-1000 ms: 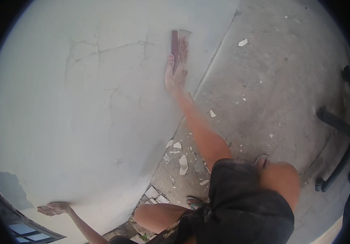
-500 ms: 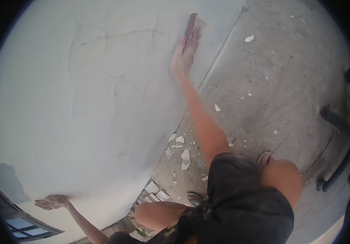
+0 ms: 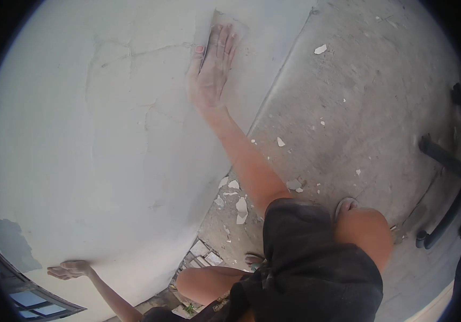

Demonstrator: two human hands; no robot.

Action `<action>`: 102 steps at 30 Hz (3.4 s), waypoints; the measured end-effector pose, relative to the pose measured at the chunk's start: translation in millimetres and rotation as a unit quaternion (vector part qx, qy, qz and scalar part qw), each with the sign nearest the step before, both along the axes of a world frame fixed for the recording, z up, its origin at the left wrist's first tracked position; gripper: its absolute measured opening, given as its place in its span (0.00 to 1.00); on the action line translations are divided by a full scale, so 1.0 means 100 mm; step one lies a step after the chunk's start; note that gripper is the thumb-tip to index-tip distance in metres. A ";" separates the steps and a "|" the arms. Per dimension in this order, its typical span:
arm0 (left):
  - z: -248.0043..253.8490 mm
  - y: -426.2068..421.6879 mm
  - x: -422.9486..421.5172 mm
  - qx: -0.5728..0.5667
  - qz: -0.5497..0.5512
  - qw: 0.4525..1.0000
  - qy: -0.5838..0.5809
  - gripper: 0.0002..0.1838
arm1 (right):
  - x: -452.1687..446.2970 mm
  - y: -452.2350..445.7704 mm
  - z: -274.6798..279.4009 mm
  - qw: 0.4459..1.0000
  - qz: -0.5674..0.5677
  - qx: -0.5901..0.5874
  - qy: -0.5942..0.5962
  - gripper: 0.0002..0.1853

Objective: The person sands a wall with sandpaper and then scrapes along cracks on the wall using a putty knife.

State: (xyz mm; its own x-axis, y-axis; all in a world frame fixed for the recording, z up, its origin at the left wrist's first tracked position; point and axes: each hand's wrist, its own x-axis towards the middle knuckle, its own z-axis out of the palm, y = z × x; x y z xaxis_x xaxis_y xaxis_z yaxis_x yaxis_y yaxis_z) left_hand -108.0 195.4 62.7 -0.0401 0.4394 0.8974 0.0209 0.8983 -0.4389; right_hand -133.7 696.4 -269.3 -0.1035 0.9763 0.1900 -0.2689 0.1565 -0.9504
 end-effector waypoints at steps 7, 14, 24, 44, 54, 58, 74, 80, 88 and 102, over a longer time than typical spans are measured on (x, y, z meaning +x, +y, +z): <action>0.02 0.00 0.05 -0.004 0.027 1.000 -0.001 0.40 | 0.13 -0.29 0.36 0.913 0.117 0.386 0.053 0.28; -0.03 -0.02 0.02 -0.001 0.008 1.000 -0.001 0.40 | 0.12 -0.09 -0.29 0.994 0.018 -0.106 0.020 0.26; 0.00 -0.08 0.01 -0.014 0.013 1.000 -0.001 0.39 | 0.11 0.17 -0.59 0.998 0.011 0.011 -0.053 0.25; -0.04 0.05 0.02 0.001 0.019 1.000 0.003 0.42 | 0.03 -0.25 0.35 0.985 -0.003 0.145 0.090 0.26; -0.08 0.04 0.05 0.035 0.003 0.999 -0.003 0.40 | 0.01 0.32 -0.33 0.992 0.034 -0.099 0.074 0.23; -0.06 0.02 0.03 0.003 0.014 1.000 0.003 0.40 | 0.05 -0.22 0.50 0.979 -0.014 0.179 0.094 0.24; -0.08 0.05 0.04 0.032 0.023 0.999 -0.010 0.44 | 0.13 -0.63 0.92 0.928 0.127 0.307 0.166 0.29; -0.08 0.05 0.01 0.043 0.015 0.999 -0.009 0.42 | -0.07 0.55 0.78 0.922 -0.019 0.356 0.152 0.22; -0.04 -0.08 0.01 0.010 -0.005 1.000 -0.004 0.41 | 0.12 -0.51 1.11 0.895 0.144 0.388 0.166 0.31; -0.06 -0.02 0.05 -0.005 0.007 1.000 -0.010 0.39 | 0.01 -0.55 1.36 0.834 0.141 0.479 0.236 0.26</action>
State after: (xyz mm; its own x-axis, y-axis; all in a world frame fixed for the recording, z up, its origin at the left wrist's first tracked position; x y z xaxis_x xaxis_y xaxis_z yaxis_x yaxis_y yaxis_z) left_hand -102.9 193.8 57.0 -0.0645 0.4479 0.8918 0.0174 0.8940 -0.4478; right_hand -132.2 641.7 -133.6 0.0037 0.3024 0.9532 -0.7312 0.6510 -0.2037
